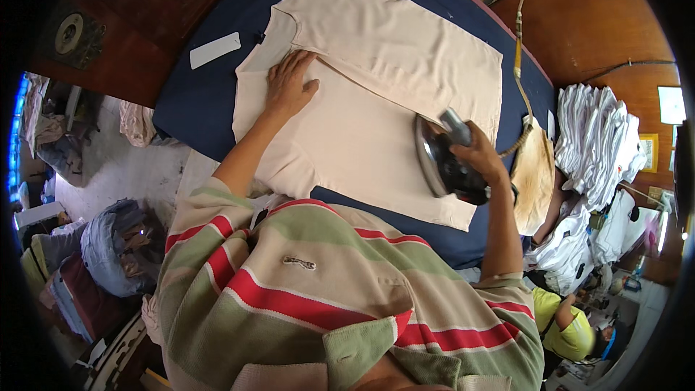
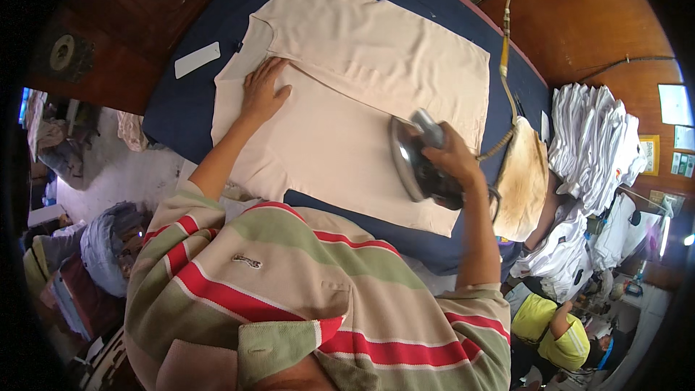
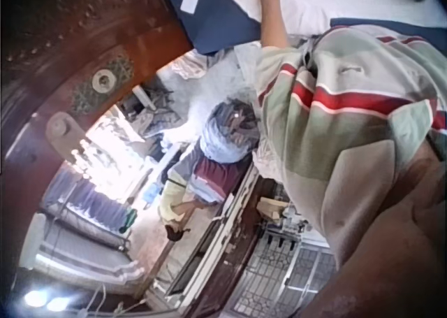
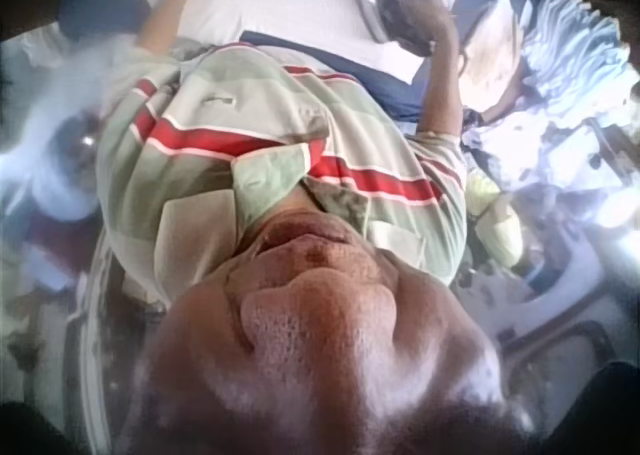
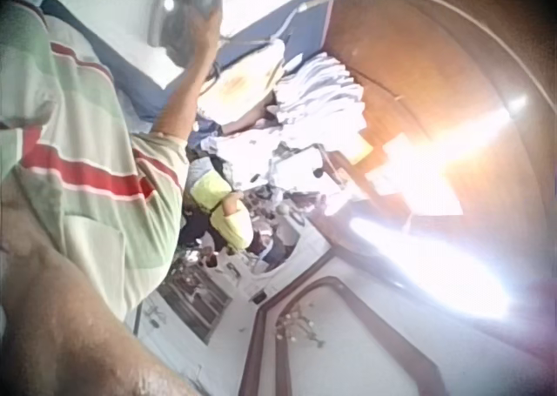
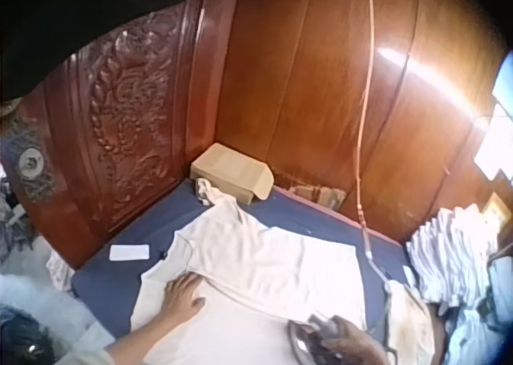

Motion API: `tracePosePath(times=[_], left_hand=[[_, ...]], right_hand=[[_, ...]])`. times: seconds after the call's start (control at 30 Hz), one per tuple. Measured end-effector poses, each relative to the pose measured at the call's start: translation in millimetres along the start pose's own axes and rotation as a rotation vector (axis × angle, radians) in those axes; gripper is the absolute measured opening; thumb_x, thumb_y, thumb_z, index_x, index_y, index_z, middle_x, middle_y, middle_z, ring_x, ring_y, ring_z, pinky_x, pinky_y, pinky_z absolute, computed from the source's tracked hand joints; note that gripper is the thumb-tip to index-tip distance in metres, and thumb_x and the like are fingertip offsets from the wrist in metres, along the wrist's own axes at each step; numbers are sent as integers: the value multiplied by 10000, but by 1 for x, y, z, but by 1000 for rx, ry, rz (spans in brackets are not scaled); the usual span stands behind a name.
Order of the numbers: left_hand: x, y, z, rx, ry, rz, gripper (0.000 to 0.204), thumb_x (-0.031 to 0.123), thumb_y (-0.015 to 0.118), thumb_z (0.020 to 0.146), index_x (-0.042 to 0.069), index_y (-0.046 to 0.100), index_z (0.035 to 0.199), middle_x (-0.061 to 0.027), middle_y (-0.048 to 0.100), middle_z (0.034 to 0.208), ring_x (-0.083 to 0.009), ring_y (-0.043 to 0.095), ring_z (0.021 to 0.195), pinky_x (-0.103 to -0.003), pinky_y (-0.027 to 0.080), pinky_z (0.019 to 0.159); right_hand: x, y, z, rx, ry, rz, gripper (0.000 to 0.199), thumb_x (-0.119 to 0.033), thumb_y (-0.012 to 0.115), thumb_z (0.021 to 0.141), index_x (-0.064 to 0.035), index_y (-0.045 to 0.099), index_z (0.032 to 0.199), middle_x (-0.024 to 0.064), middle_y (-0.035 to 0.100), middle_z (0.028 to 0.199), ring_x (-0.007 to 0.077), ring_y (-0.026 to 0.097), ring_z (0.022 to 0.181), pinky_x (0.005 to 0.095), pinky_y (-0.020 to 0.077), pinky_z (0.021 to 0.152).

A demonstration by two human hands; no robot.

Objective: The person irons a light-colored long-sleeved shirt by laying it flat on a padded table and pressing the fabric with an iron, moving it across the sleeves and the main body of the garment.

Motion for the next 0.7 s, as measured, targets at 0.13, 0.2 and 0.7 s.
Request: tracePosePath(times=[0.13, 0.2, 0.7], left_hand=[[3, -7, 1, 43, 24, -139, 501, 201, 562, 782, 135, 493, 1274, -41, 509, 1291, -183, 414, 1244, -411, 254, 1015], [3, -12, 3, 80, 54, -222, 446, 141, 552, 779, 117, 533, 1224, -51, 560, 1219, -204, 483, 1172, -396, 302, 992], [-69, -28, -27, 403, -385, -691, 351, -68, 435, 815, 40, 566, 1123, -94, 602, 1109, -182, 565, 1062, -269, 413, 913]], right_hand=[[-87, 62, 40, -36, -158, -225, 533, -207, 665, 682, 53, 497, 1116, 171, 586, 935, 244, 573, 896, 325, 435, 803], [-120, 91, 63, -29, -245, -210, 491, -218, 684, 673, 36, 512, 1056, 250, 602, 960, 325, 602, 929, 365, 449, 803], [-205, 165, 119, -109, -290, -218, 533, -320, 687, 709, 101, 525, 995, 292, 624, 933, 370, 636, 899, 387, 498, 769]])
Point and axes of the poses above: each hand's wrist, its own z-axis towards the middle knuckle, its own y-axis out of the palm, x = y × z, the point moved 8 cm from there along z, towards the middle knuckle
